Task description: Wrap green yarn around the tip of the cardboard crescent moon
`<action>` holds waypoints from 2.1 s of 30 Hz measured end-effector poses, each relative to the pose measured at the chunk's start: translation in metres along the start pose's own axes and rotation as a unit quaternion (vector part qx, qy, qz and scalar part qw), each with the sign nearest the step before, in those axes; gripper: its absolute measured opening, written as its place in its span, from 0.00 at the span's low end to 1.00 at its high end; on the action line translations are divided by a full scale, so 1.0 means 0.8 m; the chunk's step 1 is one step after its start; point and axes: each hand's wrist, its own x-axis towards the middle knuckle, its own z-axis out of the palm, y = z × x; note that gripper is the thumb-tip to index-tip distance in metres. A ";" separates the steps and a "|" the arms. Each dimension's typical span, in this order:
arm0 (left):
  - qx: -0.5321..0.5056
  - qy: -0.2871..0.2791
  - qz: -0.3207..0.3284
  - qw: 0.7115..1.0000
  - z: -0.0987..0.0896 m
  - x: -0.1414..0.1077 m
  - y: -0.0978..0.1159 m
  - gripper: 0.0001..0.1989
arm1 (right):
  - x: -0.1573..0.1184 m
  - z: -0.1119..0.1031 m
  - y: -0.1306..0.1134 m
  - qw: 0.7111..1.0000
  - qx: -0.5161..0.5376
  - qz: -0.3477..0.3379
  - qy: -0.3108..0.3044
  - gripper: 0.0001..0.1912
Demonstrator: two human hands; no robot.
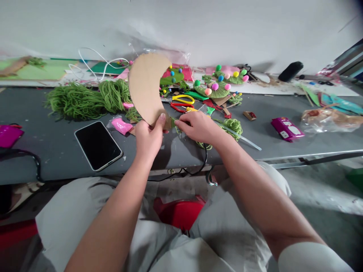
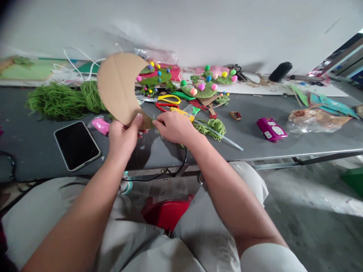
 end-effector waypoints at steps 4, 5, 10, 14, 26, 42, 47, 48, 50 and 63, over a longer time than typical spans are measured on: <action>-0.041 -0.003 -0.022 0.999 -0.001 0.001 0.002 0.18 | 0.002 -0.002 0.013 1.000 0.000 0.006 0.015 0.19; -0.042 -0.002 -0.025 0.999 -0.001 0.001 0.004 0.17 | 0.002 -0.003 0.017 1.000 0.007 0.007 0.027 0.18; -0.047 -0.005 -0.027 0.999 -0.003 0.002 0.006 0.18 | 0.005 -0.005 0.029 0.988 0.109 -0.052 0.094 0.14; -0.038 -0.006 -0.016 0.999 -0.004 0.002 0.004 0.18 | 0.003 -0.003 0.018 0.964 0.208 -0.150 0.063 0.17; 0.007 0.010 0.010 1.000 -0.007 0.002 0.009 0.21 | -0.004 -0.031 0.010 0.976 0.207 -0.071 0.014 0.26; 0.039 0.146 0.107 0.983 -0.024 0.026 0.005 0.19 | -0.021 -0.076 0.072 0.985 0.060 0.150 -0.068 0.21; 0.037 0.142 0.102 0.984 -0.023 0.024 0.007 0.19 | -0.027 -0.075 0.089 0.993 0.028 0.112 -0.006 0.13; 0.039 0.139 0.105 0.984 -0.021 0.021 0.010 0.19 | -0.027 -0.071 0.089 0.995 0.041 0.082 0.048 0.15; 0.047 0.122 0.110 0.985 -0.019 0.015 0.015 0.20 | -0.025 -0.062 0.081 0.984 0.101 0.034 0.141 0.21; 0.041 -0.014 0.104 0.994 -0.004 -0.008 0.020 0.21 | 0.008 0.014 0.037 0.973 0.201 -0.049 0.100 0.20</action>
